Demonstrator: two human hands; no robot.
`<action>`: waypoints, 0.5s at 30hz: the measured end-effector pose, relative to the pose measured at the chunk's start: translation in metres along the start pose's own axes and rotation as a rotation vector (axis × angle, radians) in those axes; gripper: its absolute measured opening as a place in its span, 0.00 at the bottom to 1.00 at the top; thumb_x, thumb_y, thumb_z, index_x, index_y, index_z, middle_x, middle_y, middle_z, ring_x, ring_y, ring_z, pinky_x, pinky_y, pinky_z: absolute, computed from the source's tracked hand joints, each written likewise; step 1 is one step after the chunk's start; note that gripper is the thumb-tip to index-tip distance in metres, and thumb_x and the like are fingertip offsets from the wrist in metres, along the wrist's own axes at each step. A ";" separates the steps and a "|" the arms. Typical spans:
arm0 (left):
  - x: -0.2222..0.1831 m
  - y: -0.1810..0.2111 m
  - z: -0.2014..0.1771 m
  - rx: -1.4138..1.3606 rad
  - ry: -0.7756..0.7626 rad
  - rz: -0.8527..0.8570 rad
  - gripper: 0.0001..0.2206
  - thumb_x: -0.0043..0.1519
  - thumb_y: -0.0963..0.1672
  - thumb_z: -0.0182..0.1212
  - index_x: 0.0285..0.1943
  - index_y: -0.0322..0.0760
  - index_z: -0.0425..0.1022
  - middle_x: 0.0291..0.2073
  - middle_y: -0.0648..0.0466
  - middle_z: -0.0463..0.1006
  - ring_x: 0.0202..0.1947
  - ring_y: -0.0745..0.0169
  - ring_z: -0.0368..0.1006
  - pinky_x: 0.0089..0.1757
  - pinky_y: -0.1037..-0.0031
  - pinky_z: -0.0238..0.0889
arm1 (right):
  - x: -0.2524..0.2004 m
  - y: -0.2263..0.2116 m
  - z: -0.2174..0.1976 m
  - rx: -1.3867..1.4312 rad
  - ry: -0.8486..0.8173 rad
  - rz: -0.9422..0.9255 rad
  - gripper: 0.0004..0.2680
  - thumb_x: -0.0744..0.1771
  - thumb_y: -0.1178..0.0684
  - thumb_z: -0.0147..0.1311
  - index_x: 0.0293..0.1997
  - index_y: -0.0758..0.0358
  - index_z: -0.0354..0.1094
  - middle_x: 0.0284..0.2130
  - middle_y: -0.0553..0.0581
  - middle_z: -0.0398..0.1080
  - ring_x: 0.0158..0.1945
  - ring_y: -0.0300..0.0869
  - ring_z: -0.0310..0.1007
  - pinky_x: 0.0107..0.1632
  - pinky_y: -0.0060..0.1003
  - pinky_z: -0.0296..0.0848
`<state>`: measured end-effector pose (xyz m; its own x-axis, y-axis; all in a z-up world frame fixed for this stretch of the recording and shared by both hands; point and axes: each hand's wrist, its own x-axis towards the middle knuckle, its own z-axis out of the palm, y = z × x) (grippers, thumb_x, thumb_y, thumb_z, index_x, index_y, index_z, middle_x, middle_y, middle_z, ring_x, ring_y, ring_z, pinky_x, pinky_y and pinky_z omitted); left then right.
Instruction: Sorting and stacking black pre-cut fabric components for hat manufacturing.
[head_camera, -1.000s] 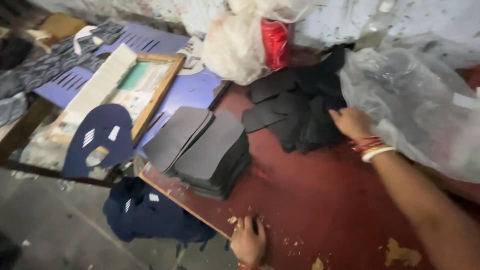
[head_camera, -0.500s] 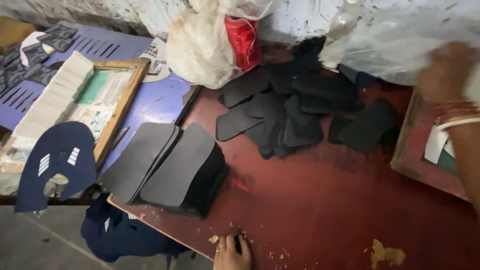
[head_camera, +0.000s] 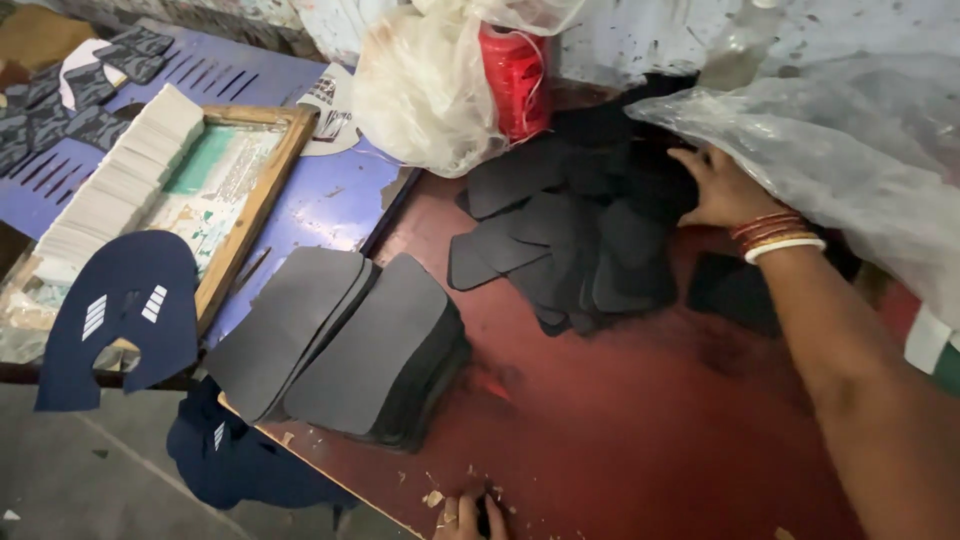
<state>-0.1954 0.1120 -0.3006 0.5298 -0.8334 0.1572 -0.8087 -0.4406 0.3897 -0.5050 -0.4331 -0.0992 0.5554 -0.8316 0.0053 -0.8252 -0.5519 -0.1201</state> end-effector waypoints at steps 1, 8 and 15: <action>0.000 0.002 -0.001 0.016 -0.027 -0.049 0.13 0.49 0.46 0.66 0.42 0.40 0.83 0.39 0.40 0.82 0.35 0.44 0.82 0.40 0.61 0.77 | 0.004 0.006 0.005 0.069 0.092 0.021 0.45 0.51 0.43 0.73 0.77 0.46 0.47 0.70 0.70 0.49 0.72 0.65 0.51 0.70 0.54 0.57; 0.003 0.026 -0.024 -0.106 0.201 -0.002 0.08 0.49 0.45 0.65 0.36 0.44 0.82 0.40 0.43 0.84 0.36 0.47 0.83 0.35 0.63 0.77 | 0.032 0.069 0.068 -0.061 0.294 0.014 0.19 0.63 0.49 0.65 0.58 0.61 0.68 0.53 0.68 0.71 0.57 0.63 0.69 0.59 0.55 0.68; 0.017 0.052 -0.069 0.061 -0.096 -0.092 0.14 0.52 0.48 0.66 0.46 0.45 0.82 0.44 0.41 0.83 0.29 0.47 0.81 0.30 0.62 0.76 | -0.084 -0.061 -0.046 0.005 0.323 0.095 0.13 0.68 0.45 0.61 0.47 0.65 0.70 0.38 0.71 0.74 0.43 0.66 0.74 0.46 0.58 0.72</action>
<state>-0.2108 0.0980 -0.2150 0.5782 -0.8151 0.0345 -0.7733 -0.5341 0.3417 -0.5064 -0.3326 -0.0463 0.4137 -0.8566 0.3085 -0.8710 -0.4710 -0.1398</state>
